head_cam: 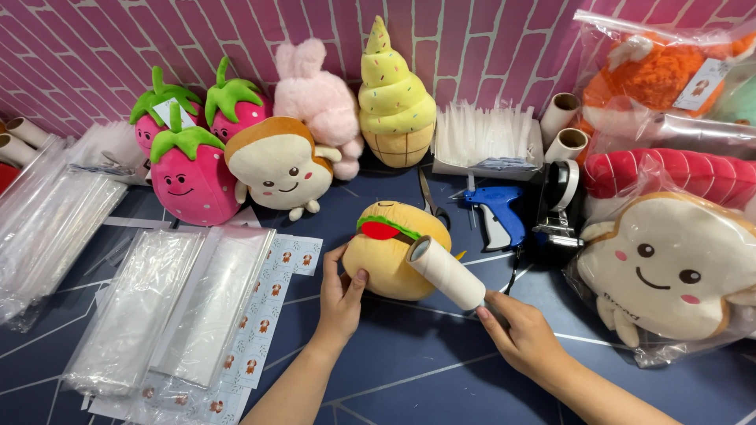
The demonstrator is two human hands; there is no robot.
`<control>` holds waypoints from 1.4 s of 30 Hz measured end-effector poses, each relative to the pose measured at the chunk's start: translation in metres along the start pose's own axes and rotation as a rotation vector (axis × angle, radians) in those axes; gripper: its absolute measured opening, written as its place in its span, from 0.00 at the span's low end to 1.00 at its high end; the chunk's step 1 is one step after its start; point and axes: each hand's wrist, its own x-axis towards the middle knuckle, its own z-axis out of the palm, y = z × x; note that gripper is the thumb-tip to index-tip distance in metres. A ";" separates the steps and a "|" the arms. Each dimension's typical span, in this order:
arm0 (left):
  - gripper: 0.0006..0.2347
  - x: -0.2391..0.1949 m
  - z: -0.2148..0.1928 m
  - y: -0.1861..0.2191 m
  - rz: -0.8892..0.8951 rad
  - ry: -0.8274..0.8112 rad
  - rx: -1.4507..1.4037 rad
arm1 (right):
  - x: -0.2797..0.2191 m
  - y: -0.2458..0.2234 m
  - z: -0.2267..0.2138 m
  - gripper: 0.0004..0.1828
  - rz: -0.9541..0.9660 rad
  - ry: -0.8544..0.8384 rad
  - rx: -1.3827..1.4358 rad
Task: Using a lint roller to remove dust or debris from a burger-shaped plush toy.
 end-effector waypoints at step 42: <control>0.09 -0.023 0.022 -0.005 1.018 0.069 0.696 | 0.008 0.041 0.001 0.13 -0.163 0.413 0.276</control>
